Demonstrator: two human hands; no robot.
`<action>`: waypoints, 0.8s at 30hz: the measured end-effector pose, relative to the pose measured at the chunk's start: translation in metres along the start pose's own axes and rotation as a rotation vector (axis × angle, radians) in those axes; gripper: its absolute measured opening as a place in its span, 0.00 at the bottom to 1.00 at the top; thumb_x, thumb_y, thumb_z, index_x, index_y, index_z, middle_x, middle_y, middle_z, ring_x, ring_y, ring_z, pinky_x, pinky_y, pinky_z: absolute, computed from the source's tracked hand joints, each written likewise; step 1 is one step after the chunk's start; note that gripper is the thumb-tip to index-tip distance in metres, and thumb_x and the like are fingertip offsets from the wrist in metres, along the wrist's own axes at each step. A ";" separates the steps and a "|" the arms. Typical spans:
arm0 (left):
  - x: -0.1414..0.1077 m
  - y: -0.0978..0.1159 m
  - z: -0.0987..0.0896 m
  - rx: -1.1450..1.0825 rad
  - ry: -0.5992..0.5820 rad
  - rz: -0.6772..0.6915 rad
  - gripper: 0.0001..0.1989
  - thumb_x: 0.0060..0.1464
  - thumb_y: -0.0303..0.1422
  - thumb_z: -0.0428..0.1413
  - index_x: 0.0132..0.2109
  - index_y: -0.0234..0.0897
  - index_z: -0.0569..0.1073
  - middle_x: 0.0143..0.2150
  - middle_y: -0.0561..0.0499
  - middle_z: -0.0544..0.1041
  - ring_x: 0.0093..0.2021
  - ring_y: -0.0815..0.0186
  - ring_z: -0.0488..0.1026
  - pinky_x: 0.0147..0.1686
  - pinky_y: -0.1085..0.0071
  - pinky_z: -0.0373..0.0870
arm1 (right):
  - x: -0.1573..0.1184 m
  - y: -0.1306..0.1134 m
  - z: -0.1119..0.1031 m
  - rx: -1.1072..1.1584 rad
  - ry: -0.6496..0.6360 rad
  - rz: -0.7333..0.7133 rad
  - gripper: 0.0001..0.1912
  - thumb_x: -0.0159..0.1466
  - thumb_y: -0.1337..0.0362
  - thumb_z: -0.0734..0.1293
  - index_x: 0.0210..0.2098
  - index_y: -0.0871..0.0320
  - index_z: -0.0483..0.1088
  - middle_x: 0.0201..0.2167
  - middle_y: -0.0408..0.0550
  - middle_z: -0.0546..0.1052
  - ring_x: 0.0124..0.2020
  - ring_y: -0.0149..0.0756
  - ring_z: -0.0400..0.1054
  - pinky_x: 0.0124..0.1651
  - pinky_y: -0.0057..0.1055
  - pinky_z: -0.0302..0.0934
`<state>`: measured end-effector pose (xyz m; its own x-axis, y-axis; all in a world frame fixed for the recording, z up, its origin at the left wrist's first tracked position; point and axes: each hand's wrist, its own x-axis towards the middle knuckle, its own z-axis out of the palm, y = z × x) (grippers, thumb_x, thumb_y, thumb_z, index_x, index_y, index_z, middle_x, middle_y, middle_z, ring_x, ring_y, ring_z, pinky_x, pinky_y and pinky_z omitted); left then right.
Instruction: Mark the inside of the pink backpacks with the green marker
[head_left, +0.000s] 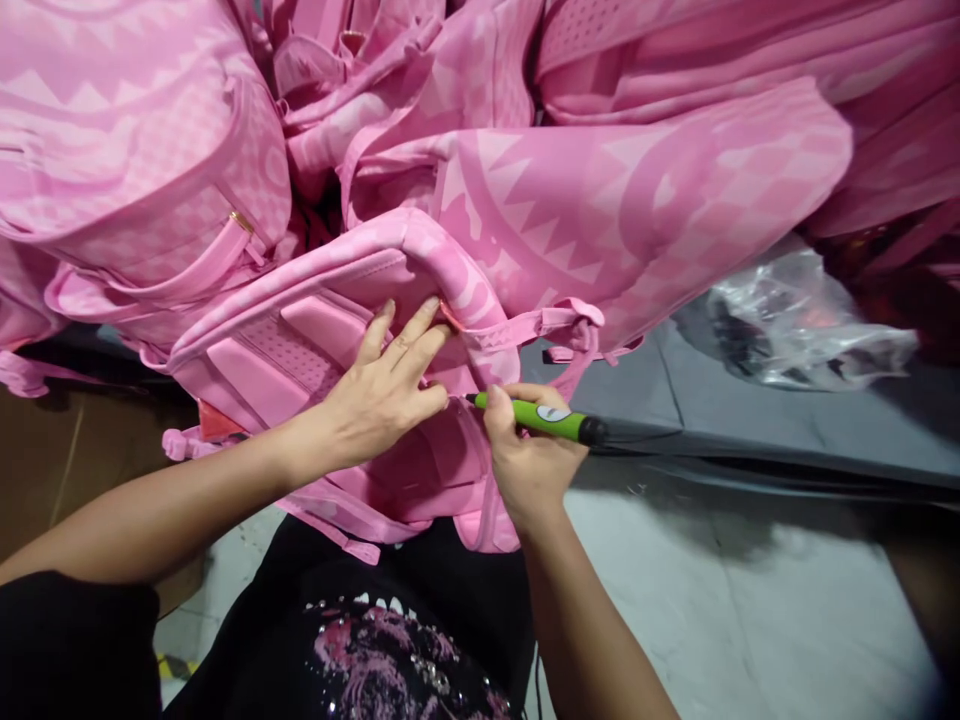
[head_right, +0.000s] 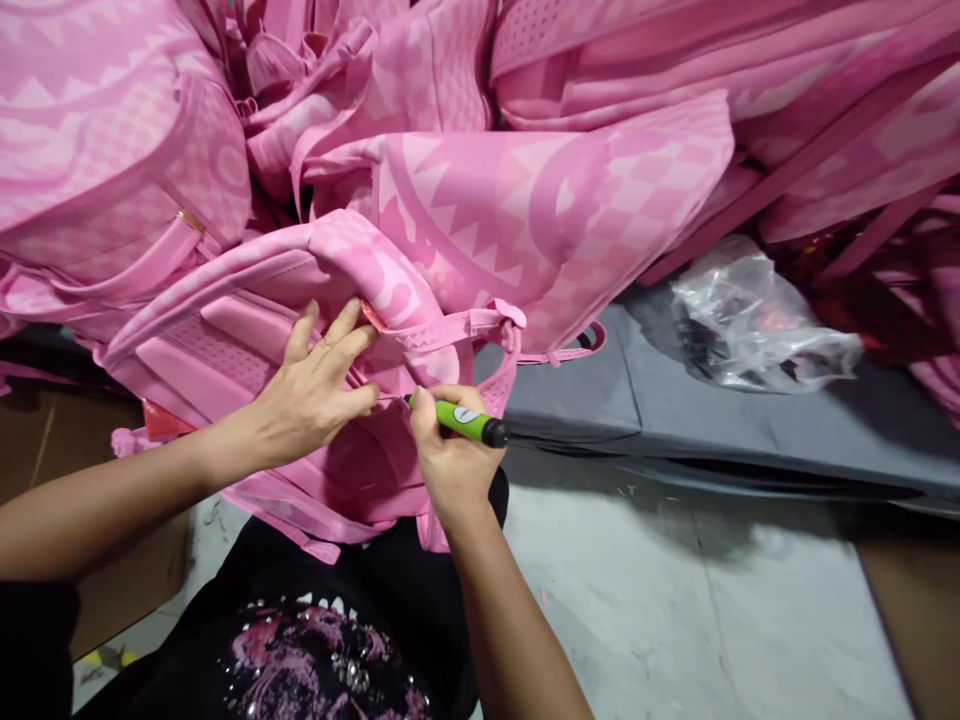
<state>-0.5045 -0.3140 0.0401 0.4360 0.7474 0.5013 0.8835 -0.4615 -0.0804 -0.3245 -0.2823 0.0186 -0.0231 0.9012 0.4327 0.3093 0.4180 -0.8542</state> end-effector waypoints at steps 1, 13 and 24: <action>0.000 0.000 0.000 -0.015 -0.006 -0.006 0.04 0.62 0.30 0.53 0.38 0.37 0.72 0.68 0.42 0.61 0.75 0.49 0.38 0.69 0.39 0.39 | 0.001 0.000 0.000 0.003 0.006 -0.011 0.09 0.63 0.60 0.68 0.30 0.58 0.71 0.22 0.40 0.74 0.20 0.29 0.67 0.25 0.26 0.62; 0.006 0.002 -0.008 -0.121 -0.130 -0.110 0.08 0.64 0.29 0.50 0.38 0.38 0.74 0.68 0.44 0.62 0.74 0.49 0.45 0.70 0.38 0.39 | 0.007 0.002 0.004 -0.007 0.011 -0.098 0.08 0.63 0.61 0.69 0.29 0.58 0.71 0.22 0.40 0.73 0.20 0.28 0.66 0.24 0.26 0.60; 0.007 0.000 -0.006 -0.081 -0.188 -0.121 0.11 0.65 0.29 0.48 0.40 0.39 0.75 0.68 0.45 0.64 0.74 0.49 0.45 0.69 0.37 0.40 | 0.010 0.005 0.004 -0.077 -0.036 -0.138 0.08 0.64 0.61 0.69 0.31 0.58 0.72 0.23 0.40 0.74 0.21 0.28 0.66 0.26 0.27 0.62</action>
<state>-0.5022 -0.3120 0.0491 0.3588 0.8718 0.3335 0.9178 -0.3946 0.0440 -0.3269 -0.2703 0.0176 -0.1034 0.8401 0.5325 0.3730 0.5291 -0.7622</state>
